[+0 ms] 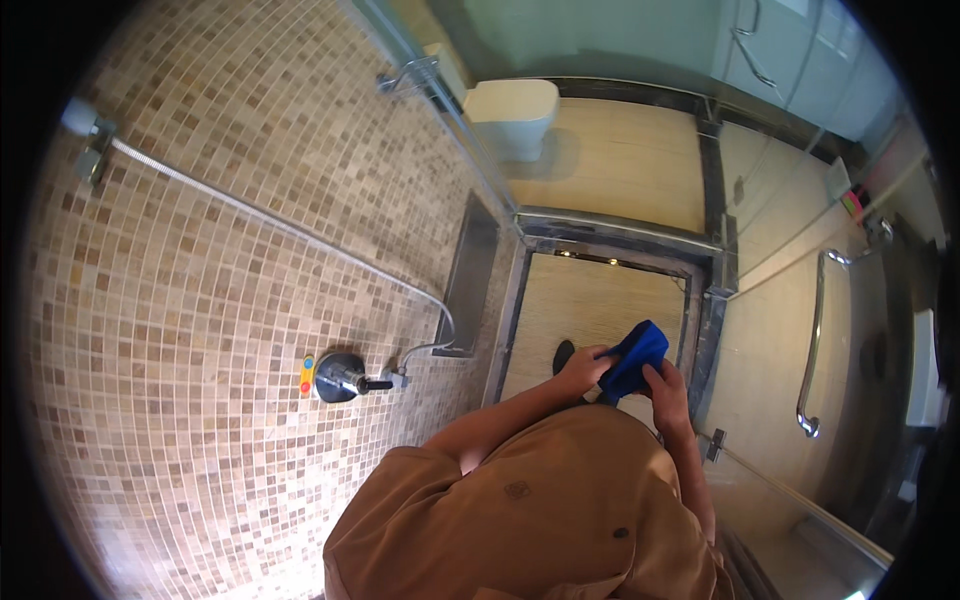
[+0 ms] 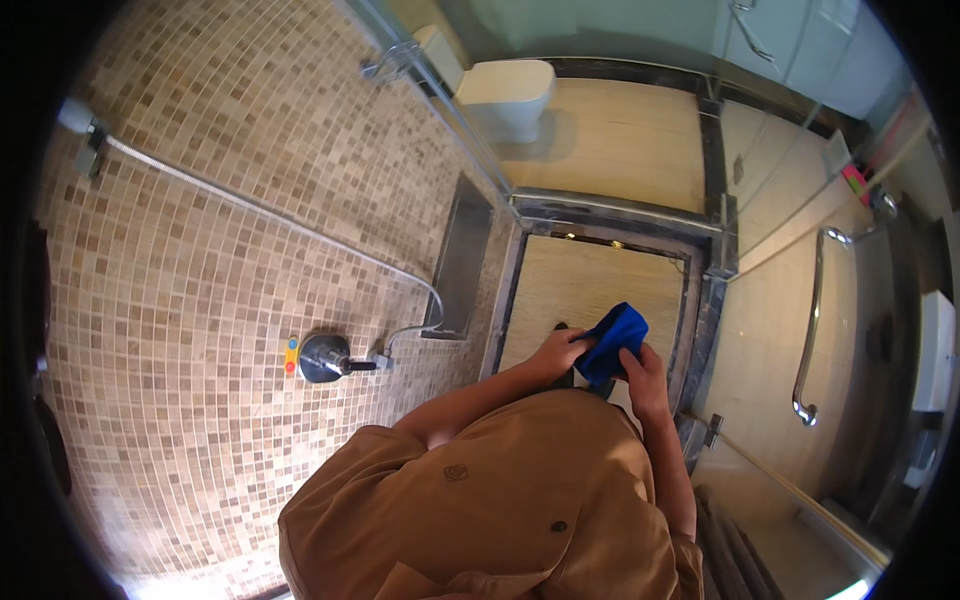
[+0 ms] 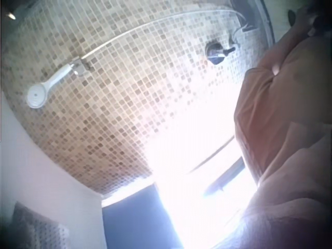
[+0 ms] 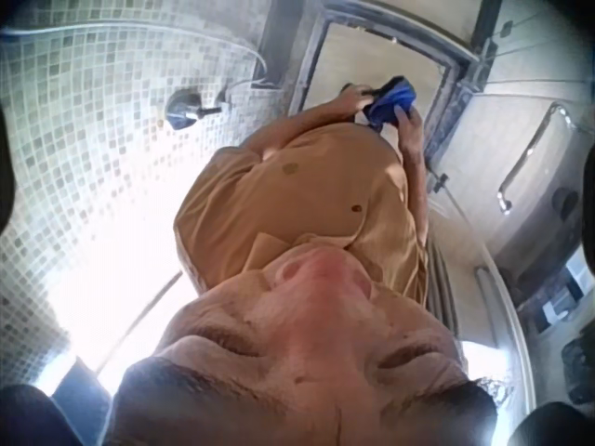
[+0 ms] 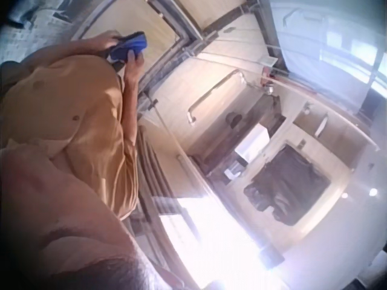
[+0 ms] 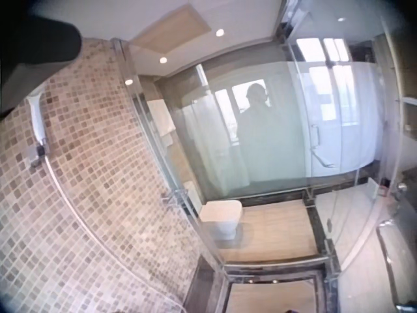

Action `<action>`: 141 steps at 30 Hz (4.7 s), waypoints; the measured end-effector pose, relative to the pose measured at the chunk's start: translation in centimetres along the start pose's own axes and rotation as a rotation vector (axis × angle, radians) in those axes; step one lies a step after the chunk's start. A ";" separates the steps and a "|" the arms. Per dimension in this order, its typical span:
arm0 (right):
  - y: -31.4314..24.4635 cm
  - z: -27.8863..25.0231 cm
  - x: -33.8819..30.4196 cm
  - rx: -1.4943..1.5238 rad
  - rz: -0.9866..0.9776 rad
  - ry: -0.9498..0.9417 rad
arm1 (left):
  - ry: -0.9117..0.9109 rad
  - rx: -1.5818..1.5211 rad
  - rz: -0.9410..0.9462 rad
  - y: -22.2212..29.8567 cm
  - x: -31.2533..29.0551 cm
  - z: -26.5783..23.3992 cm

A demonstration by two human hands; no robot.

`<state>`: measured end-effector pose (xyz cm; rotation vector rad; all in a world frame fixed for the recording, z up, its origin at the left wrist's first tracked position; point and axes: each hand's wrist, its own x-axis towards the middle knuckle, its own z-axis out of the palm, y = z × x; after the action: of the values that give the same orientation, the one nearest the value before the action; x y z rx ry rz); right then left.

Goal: The person wipes the tiled walls and fixtures inside a shower stall using a blue cloth. They then move to the sink area and wipe the countertop and sink basin. The person also wipes the glass shower door and briefly handles a spray bottle.

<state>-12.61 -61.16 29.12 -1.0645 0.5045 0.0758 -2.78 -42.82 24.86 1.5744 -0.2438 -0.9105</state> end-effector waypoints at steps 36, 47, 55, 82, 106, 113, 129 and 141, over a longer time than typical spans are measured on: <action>-1.4 -5.7 -2.7 -0.016 -0.097 -0.086 | -0.363 -0.073 -0.163 8.8 0.8 4.6; -0.9 -8.0 0.5 0.040 -0.023 0.205 | -0.291 0.058 -0.155 10.6 6.7 5.0; -9.2 -9.2 6.3 -0.055 -0.161 0.197 | -0.595 0.154 -0.198 15.8 18.0 4.5; -20.7 -28.2 11.7 -0.930 0.511 1.337 | -0.637 0.185 -0.141 16.0 38.2 1.6; -22.7 -44.8 8.3 -0.690 0.523 1.370 | -0.708 0.293 -0.363 14.6 41.7 9.5; -22.7 -48.4 6.5 -0.573 0.461 1.457 | -0.813 0.403 -0.412 16.3 45.5 21.1; -23.6 -55.2 3.8 -0.473 0.382 1.558 | -0.874 0.433 -0.296 15.8 49.7 45.1; -26.1 -56.8 4.9 -0.523 0.430 1.534 | -1.024 0.940 0.138 12.9 53.0 57.8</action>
<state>-20.86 -123.32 26.57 -1.3666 2.1864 -0.2796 -1.52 -122.02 17.85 1.7056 -1.6737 -1.5509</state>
